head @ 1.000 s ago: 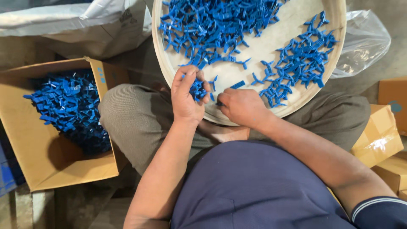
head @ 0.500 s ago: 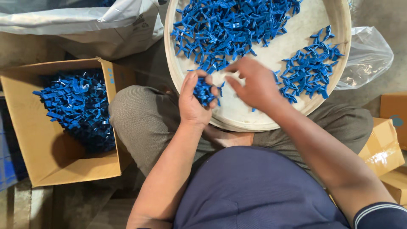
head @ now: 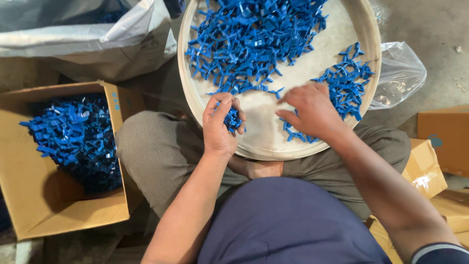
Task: The person sits cross-legged on the floor and sorts small blue plastic pieces from a large white tray into a cardboard box. They pick up handfuls of the pieces, separate them, and place them into the box repeatedly.
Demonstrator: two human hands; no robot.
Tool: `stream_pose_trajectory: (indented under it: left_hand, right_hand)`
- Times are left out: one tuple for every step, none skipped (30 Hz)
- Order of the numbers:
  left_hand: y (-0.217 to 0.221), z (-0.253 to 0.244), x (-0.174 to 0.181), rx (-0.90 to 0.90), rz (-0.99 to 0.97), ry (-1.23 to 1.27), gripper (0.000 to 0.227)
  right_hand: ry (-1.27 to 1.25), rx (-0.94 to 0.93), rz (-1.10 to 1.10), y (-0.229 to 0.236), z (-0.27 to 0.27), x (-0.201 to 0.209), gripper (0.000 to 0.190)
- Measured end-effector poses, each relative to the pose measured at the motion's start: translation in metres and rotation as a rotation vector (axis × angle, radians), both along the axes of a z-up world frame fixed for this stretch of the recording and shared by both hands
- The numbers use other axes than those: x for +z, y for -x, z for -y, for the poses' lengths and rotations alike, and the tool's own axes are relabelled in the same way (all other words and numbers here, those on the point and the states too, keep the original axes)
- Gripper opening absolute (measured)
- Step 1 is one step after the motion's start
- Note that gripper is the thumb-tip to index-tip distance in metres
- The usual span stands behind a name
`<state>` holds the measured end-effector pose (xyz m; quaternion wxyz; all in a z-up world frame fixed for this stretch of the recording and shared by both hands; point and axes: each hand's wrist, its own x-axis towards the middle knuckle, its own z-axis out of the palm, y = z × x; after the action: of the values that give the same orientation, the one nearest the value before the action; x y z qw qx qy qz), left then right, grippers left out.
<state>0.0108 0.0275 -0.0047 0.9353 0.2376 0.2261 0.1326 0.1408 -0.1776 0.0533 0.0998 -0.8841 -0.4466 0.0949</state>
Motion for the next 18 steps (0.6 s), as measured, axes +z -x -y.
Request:
stream_pose_trajectory:
  left_hand:
    - [-0.002, 0.000, 0.001, 0.002, -0.002, -0.007, 0.015]
    - [-0.002, 0.001, 0.001, 0.005, -0.007, -0.014, 0.015]
    - [-0.001, 0.001, 0.001, 0.008, -0.011, -0.021, 0.015]
    - [-0.001, 0.002, 0.001, 0.010, -0.022, -0.030, 0.014]
    - [0.000, 0.001, 0.001, 0.012, -0.033, -0.039, 0.014]
    - [0.002, 0.000, 0.001, 0.020, -0.047, -0.048, 0.014]
    - [0.003, -0.002, 0.001, 0.020, -0.039, -0.042, 0.014]
    - [0.006, -0.002, 0.000, 0.027, -0.036, -0.033, 0.014]
    - [0.008, -0.004, 0.000, 0.035, -0.031, -0.024, 0.013]
    - [0.009, -0.003, -0.001, 0.038, -0.024, -0.026, 0.013]
    - [0.009, -0.003, -0.002, 0.041, -0.017, -0.028, 0.013]
    - [0.007, -0.003, -0.002, 0.042, -0.008, -0.032, 0.014]
    - [0.004, -0.002, -0.003, 0.041, -0.008, -0.036, 0.014]
    - [0.003, 0.000, -0.004, 0.035, -0.011, -0.042, 0.014]
    - [0.003, 0.001, -0.005, 0.029, -0.013, -0.047, 0.014]
    - [0.001, 0.002, -0.005, 0.024, -0.014, -0.047, 0.013]
    - [0.000, 0.004, -0.005, 0.019, -0.014, -0.046, 0.013]
    - [-0.002, 0.005, -0.005, 0.012, -0.011, -0.050, 0.013]
  right_hand:
    - [-0.077, -0.047, 0.040, -0.004, -0.010, -0.003, 0.028]
    - [-0.153, -0.094, 0.078, -0.005, -0.022, -0.009, 0.033]
    - [-0.229, -0.140, 0.116, -0.004, -0.033, -0.016, 0.037]
    - [-0.237, -0.164, 0.121, -0.003, -0.041, -0.022, 0.038]
    - [-0.246, -0.188, 0.127, -0.001, -0.047, -0.027, 0.040]
    - [-0.254, -0.207, 0.129, 0.001, -0.052, -0.032, 0.041]
    - [-0.211, -0.206, 0.116, 0.004, -0.052, -0.035, 0.036]
    - [-0.166, -0.197, 0.100, 0.007, -0.046, -0.035, 0.031]
    - [-0.121, -0.188, 0.084, 0.010, -0.041, -0.034, 0.027]
    - [0.004, -0.166, 0.069, 0.012, -0.031, -0.030, 0.028]
    - [0.130, -0.145, 0.055, 0.013, -0.018, -0.024, 0.029]
    - [0.253, -0.126, 0.044, 0.010, -0.008, -0.018, 0.030]
    - [0.265, -0.114, 0.048, 0.006, 0.001, -0.012, 0.028]
    - [0.277, -0.108, 0.049, 0.003, 0.009, -0.007, 0.027]
    - [0.289, -0.101, 0.049, 0.002, 0.014, -0.003, 0.025]
    - [0.201, -0.132, -0.010, -0.001, 0.016, -0.001, 0.028]
    - [0.112, -0.163, -0.069, -0.005, 0.016, 0.001, 0.031]
    - [0.019, -0.195, -0.124, -0.008, 0.013, 0.002, 0.034]
